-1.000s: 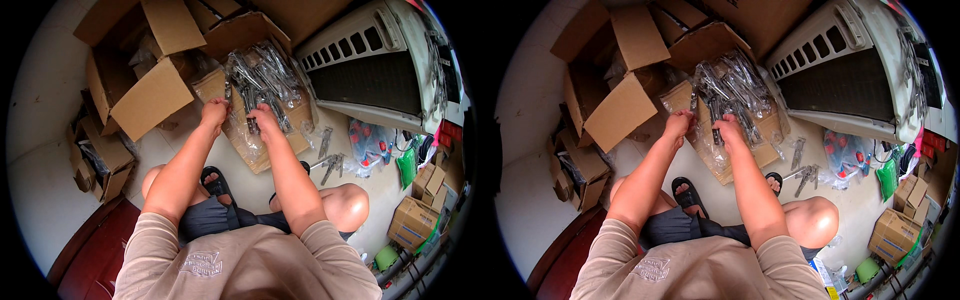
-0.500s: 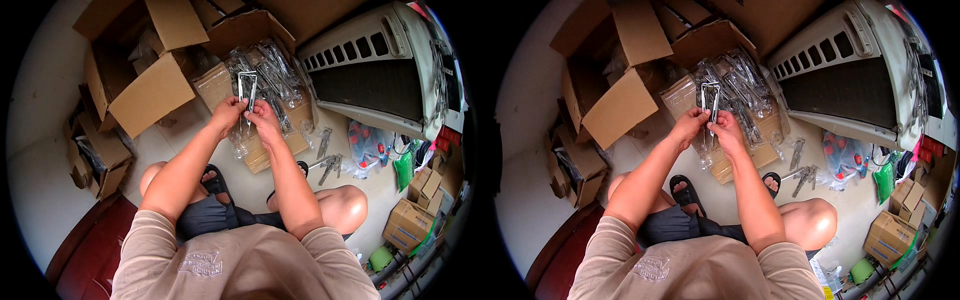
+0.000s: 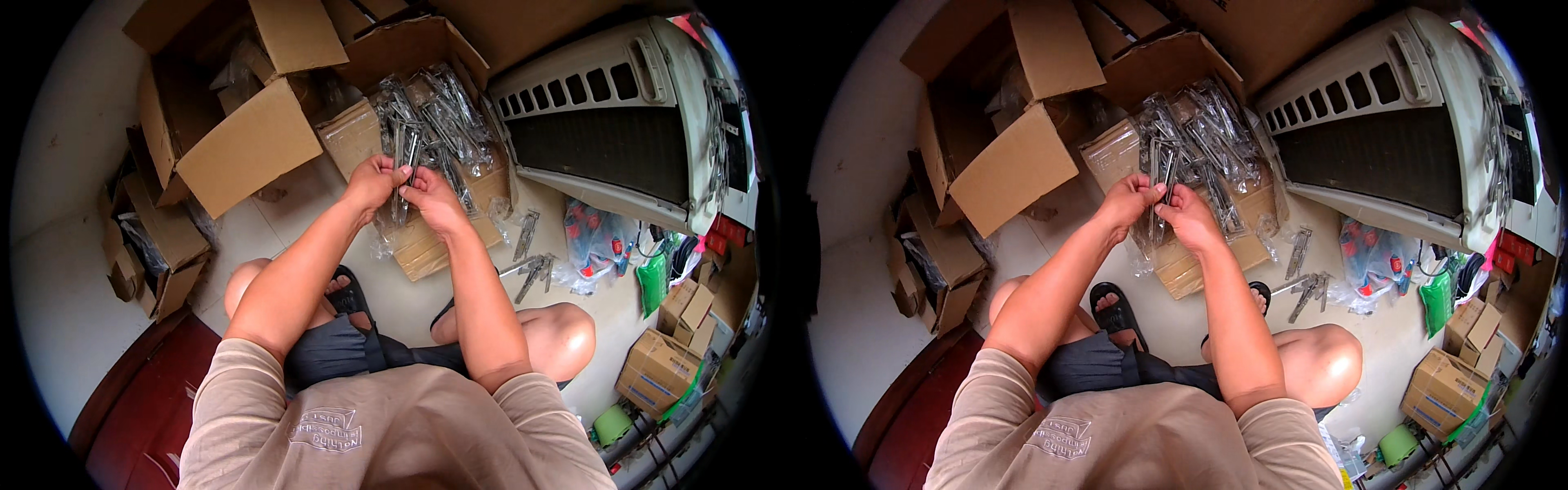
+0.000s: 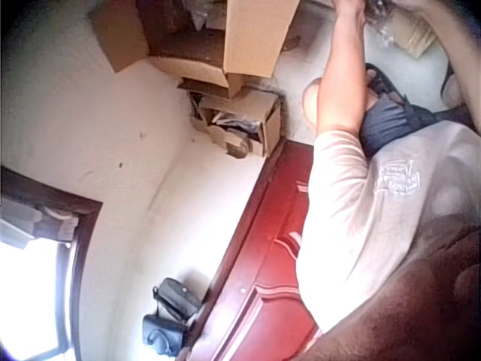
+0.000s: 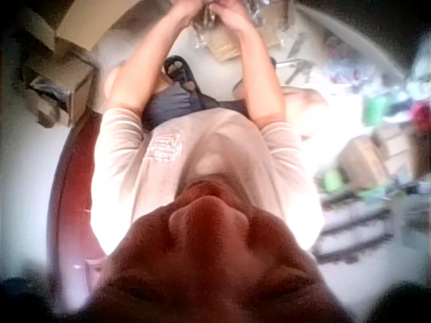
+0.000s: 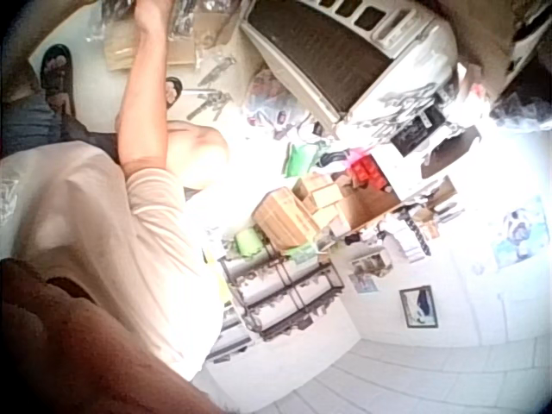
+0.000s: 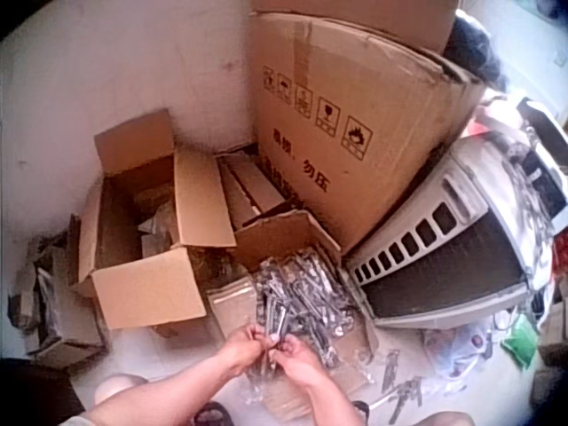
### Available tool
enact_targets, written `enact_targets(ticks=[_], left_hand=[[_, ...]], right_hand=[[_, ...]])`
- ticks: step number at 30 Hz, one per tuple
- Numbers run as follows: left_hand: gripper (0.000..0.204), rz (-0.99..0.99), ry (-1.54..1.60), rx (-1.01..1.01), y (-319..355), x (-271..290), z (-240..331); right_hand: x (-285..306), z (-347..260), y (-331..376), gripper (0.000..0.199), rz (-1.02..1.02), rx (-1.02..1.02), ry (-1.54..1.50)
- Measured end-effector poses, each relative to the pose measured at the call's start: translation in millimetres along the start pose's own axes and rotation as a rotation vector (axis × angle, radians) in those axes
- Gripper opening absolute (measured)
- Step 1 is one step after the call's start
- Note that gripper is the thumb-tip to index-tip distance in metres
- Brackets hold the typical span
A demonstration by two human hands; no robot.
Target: The person takes metal hinges out of a cardboard box and removes them from their plastic sleeves. They سپس open and close the hinges to verify their mechanical movement.
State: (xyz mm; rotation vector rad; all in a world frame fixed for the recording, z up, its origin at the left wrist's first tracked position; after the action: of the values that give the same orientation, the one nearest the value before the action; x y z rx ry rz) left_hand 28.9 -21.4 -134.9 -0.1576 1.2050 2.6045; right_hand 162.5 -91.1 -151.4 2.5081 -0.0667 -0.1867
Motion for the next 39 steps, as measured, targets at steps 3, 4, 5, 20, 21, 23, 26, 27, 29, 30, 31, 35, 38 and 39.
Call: enact_targets(ticks=[3,4,5,20,21,23,26,27,29,30,31,35,38,39], left_hand=[[0.023,-0.004,0.001,0.017,8,-2,4],[0.022,-0.016,0.002,0.018,11,-4,7],[0.022,-0.028,0.003,0.019,13,-6,9],[0.023,-0.012,-0.158,-0.073,17,-9,14],[0.024,-0.019,-0.175,-0.101,19,-8,15],[0.028,-0.04,-0.207,-0.153,22,-12,17],[0.029,-0.074,-0.225,-0.179,27,-17,16],[0.028,-0.064,-0.254,-0.189,26,-19,17],[0.028,-0.037,-0.332,-0.205,26,-23,20],[0.027,-0.029,-0.285,-0.216,26,-24,21],[0.027,-0.019,-0.237,-0.228,28,-26,25],[0.024,-0.073,-0.196,-0.328,25,-24,24],[0.022,-0.057,-0.234,-0.314,27,-24,22],[0.022,-0.071,-0.239,-0.301,25,-24,20]], right_hand=[[-4,-10,8,0.04,0.002,-0.021,-0.022],[-4,-11,9,0.039,0.012,-0.014,-0.024],[-3,-12,10,0.038,0.023,-0.006,-0.027],[11,-27,13,0.035,0.136,0.005,-0.057],[14,-32,13,0.034,0.163,0.018,-0.079],[19,-44,10,0.031,0.205,0.064,-0.065],[23,-49,1,0.026,0.245,0.094,-0.013],[25,-49,1,0.025,0.266,0.104,0.023],[22,-56,6,0.024,0.301,0.125,0.072],[21,-56,6,0.024,0.333,0.155,0.1],[19,-57,5,0.024,0.362,0.187,0.127],[13,-64,10,0.025,0.333,0.229,0.085],[20,-59,7,0.026,0.272,0.223,0.133],[23,-54,5,0.025,0.272,0.23,0.154]])
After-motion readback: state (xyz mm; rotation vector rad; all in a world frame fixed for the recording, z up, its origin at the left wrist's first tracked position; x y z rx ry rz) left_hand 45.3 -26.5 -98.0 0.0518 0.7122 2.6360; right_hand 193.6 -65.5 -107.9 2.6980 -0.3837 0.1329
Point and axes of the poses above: each hand's wrist, its own y-axis away from the middle knuckle, its own x-axis out of the back of the hand, z = x × y, the point moved 4 cm from there along -y, towards the middle knuckle, and after that the axes turned 8 degrees about y, right-handed, at the moved point
